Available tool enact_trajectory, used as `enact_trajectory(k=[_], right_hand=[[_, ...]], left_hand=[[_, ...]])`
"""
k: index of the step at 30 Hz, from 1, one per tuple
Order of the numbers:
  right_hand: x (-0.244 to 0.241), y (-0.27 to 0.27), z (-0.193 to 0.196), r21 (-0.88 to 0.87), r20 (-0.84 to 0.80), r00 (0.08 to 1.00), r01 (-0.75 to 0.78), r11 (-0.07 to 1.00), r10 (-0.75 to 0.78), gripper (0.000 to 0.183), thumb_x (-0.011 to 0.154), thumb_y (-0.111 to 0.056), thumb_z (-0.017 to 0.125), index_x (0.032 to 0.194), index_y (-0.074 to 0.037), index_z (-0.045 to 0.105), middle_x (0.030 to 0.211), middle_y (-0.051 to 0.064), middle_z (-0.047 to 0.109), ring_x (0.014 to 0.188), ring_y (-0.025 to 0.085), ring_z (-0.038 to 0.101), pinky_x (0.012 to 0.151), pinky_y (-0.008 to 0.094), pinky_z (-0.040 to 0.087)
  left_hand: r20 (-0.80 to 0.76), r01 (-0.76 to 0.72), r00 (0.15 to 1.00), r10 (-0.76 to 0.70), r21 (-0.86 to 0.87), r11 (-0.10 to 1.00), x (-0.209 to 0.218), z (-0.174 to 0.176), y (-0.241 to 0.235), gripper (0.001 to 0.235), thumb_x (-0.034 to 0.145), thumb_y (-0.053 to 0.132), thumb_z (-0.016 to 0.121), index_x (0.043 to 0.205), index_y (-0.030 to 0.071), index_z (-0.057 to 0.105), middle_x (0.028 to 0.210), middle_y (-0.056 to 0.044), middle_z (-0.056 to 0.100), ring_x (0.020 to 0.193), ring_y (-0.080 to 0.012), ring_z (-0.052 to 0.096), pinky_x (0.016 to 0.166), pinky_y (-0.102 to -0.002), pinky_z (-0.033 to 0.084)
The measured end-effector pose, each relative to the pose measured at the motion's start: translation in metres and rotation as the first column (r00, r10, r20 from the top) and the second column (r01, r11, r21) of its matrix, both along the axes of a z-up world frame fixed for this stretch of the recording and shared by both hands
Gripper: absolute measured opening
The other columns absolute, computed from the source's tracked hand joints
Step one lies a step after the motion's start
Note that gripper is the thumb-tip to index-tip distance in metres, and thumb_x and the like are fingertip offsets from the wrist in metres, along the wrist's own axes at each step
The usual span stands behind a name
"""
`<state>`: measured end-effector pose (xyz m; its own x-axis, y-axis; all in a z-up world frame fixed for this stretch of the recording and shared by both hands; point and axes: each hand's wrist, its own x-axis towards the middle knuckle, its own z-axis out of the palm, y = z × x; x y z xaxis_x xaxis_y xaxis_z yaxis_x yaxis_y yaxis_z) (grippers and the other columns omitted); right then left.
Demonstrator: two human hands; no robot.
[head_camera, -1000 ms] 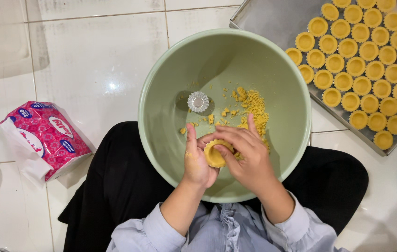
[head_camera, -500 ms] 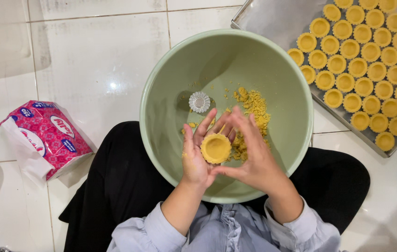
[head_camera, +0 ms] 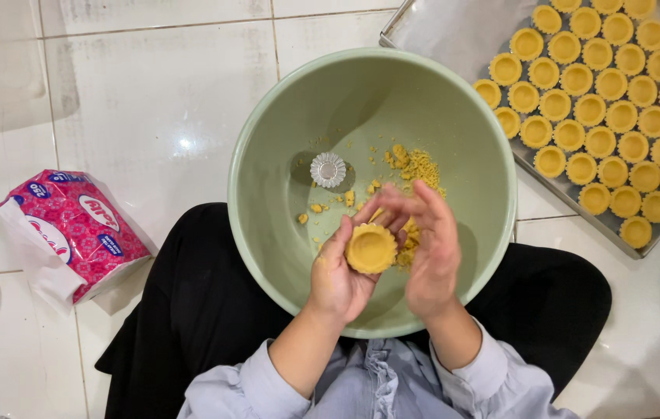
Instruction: The person sits on the floor and repeatedly takes small portions of yellow dough from a green bowl, presses them into a fluted metal mold, and places the formed tart shells onto a baking tray. The process is repeated throughout the clip.
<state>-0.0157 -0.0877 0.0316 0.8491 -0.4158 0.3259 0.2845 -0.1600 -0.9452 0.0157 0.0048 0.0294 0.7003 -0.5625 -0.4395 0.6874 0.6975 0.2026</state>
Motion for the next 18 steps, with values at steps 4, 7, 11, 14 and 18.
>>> enact_trajectory(k=[4, 7, 11, 14, 18], right_hand=[[0.003, -0.005, 0.019, -0.572, -0.282, 0.958, -0.216, 0.791, 0.058, 0.1, 0.08, -0.081, 0.003, 0.142, -0.012, 0.041, 0.145, 0.02, 0.041, 0.142, 0.042, 0.017, 0.114, 0.063, 0.003], [0.001, -0.021, 0.022, -0.137, -0.226, 0.959, -0.205, 0.969, 0.171, 0.078, 0.098, -0.059, 0.011, 0.133, -0.002, 0.05, 0.135, 0.017, 0.054, 0.137, 0.034, 0.037, 0.116, 0.055, 0.017], [0.001, -0.028, 0.022, -0.356, -0.309, 0.945, -0.217, 0.909, 0.105, 0.021, 0.089, -0.016, 0.062, 0.107, -0.01, 0.071, 0.102, 0.006, 0.073, 0.117, 0.031, 0.059, 0.117, 0.048, 0.013], [0.002, -0.023, 0.019, -0.436, -0.304, 0.948, -0.223, 0.872, 0.09, 0.023, 0.079, -0.017, 0.075, 0.101, -0.012, 0.073, 0.094, 0.004, 0.074, 0.109, 0.029, 0.064, 0.117, 0.049, 0.009], [0.001, -0.021, 0.021, -0.429, -0.352, 0.931, -0.25, 0.868, 0.095, 0.023, 0.075, -0.015, 0.078, 0.097, -0.012, 0.073, 0.091, 0.003, 0.074, 0.103, 0.026, 0.067, 0.117, 0.048, 0.007]], left_hand=[[-0.063, 0.01, 0.998, -0.009, 0.028, 1.0, -0.015, -0.035, 0.0, 0.051, 0.1, 0.034, 0.038, 0.126, -0.008, 0.052, 0.124, -0.032, 0.057, 0.107, -0.0408, 0.062, 0.09, -0.047, 0.054], [-0.061, 0.05, 0.997, -0.049, 0.014, 0.999, -0.004, -0.027, 0.005, 0.074, 0.098, 0.055, 0.029, 0.118, -0.009, 0.059, 0.115, -0.03, 0.063, 0.104, -0.0362, 0.064, 0.091, -0.047, 0.053], [-0.055, 0.077, 0.996, -0.072, 0.079, 0.994, -0.005, -0.049, 0.01, 0.077, 0.096, 0.062, 0.03, 0.102, -0.006, 0.065, 0.099, -0.027, 0.067, 0.093, -0.034, 0.068, 0.085, -0.045, 0.057], [-0.039, 0.081, 0.996, -0.078, 0.104, 0.991, -0.01, -0.053, 0.009, 0.077, 0.096, 0.062, 0.03, 0.1, -0.005, 0.066, 0.096, -0.025, 0.068, 0.091, -0.0333, 0.069, 0.084, -0.045, 0.057], [-0.022, 0.085, 0.996, -0.083, 0.149, 0.985, -0.011, -0.053, 0.009, 0.076, 0.096, 0.062, 0.031, 0.098, -0.005, 0.067, 0.092, -0.023, 0.069, 0.089, -0.0313, 0.069, 0.083, -0.044, 0.058]])
